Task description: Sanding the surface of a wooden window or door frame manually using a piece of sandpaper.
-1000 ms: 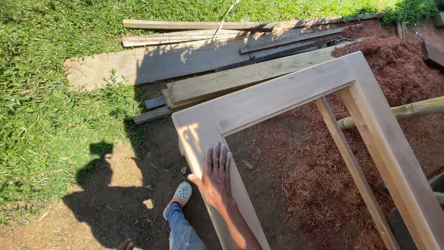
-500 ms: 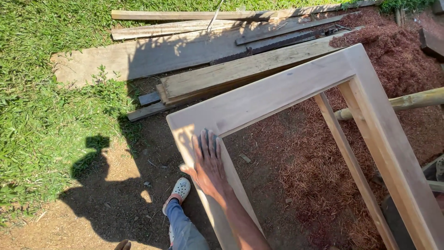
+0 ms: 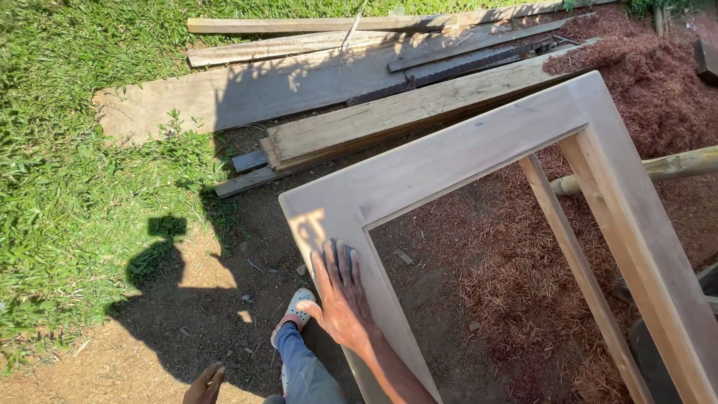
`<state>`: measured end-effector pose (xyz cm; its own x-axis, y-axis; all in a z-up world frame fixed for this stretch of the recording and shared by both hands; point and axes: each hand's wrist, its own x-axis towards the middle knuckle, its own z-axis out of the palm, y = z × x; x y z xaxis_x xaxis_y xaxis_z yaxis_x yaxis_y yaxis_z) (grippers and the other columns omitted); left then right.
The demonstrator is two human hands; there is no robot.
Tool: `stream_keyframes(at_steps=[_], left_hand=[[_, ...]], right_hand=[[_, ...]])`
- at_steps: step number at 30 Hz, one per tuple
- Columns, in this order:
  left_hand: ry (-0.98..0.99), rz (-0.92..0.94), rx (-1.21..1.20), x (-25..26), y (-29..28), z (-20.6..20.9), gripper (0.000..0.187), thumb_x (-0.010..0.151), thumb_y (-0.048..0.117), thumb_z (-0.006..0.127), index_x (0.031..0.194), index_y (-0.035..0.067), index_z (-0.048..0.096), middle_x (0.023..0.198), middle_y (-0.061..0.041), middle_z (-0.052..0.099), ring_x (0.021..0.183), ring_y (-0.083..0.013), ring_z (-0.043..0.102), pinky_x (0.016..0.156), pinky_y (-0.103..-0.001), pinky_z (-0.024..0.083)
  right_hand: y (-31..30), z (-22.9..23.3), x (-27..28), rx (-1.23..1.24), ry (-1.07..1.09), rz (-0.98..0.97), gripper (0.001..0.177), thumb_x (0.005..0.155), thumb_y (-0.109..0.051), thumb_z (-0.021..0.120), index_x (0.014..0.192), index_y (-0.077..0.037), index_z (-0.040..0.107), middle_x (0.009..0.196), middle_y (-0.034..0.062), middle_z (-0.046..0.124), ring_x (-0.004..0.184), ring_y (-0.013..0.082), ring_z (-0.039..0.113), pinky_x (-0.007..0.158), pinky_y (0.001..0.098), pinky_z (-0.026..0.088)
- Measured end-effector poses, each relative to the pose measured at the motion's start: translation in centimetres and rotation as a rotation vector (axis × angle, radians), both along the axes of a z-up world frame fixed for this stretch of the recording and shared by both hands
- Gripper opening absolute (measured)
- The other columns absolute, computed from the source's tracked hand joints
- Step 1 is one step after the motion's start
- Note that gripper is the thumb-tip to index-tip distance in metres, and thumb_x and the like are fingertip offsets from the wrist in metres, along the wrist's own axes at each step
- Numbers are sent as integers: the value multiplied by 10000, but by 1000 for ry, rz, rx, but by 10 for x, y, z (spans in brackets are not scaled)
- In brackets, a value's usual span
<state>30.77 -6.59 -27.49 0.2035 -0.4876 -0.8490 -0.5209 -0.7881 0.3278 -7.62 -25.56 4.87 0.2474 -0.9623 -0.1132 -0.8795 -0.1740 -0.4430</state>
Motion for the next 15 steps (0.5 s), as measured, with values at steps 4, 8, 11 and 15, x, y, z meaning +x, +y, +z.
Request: stream_keyframes(at_steps=[4, 8, 11, 15], left_hand=[[260, 170, -39, -6, -19, -1, 600, 1005, 345, 601, 1464, -33, 527, 1359, -277, 669, 1297, -351, 640, 1125, -436, 480], [107, -47, 55, -21, -40, 23, 578, 1032, 367, 558, 1496, 25, 519, 1377, -218, 675, 1298, -309, 648, 1128, -399, 506], [366, 255, -60, -17, -32, 2, 574, 1011, 285, 580, 1484, -25, 482, 1346, -280, 657, 1289, -347, 633, 1083, -431, 520], [268, 139, -53, 2, -12, -16, 575, 993, 281, 601, 1473, -20, 505, 1336, -250, 685, 1256, -333, 673, 1048, -424, 559]], right_hand=[[-100, -31, 12, -133, 27, 40, 951, 950, -571, 591, 1595, 44, 258, 1664, 312, 182, 1565, 481, 112, 1254, 621, 69], [-139, -61, 22, -320, 102, 32, 876, 974, -513, 577, 1592, 34, 282, 1669, 280, 209, 1567, 458, 135, 1266, 609, 73], [-129, -50, 15, -276, 139, 84, 794, 986, -467, 580, 1587, -12, 330, 1671, 221, 268, 1569, 414, 175, 1271, 575, 96], [-151, -28, -12, -274, 68, 203, 737, 982, -485, 589, 1552, -57, 404, 1615, 159, 386, 1537, 355, 281, 1278, 530, 166]])
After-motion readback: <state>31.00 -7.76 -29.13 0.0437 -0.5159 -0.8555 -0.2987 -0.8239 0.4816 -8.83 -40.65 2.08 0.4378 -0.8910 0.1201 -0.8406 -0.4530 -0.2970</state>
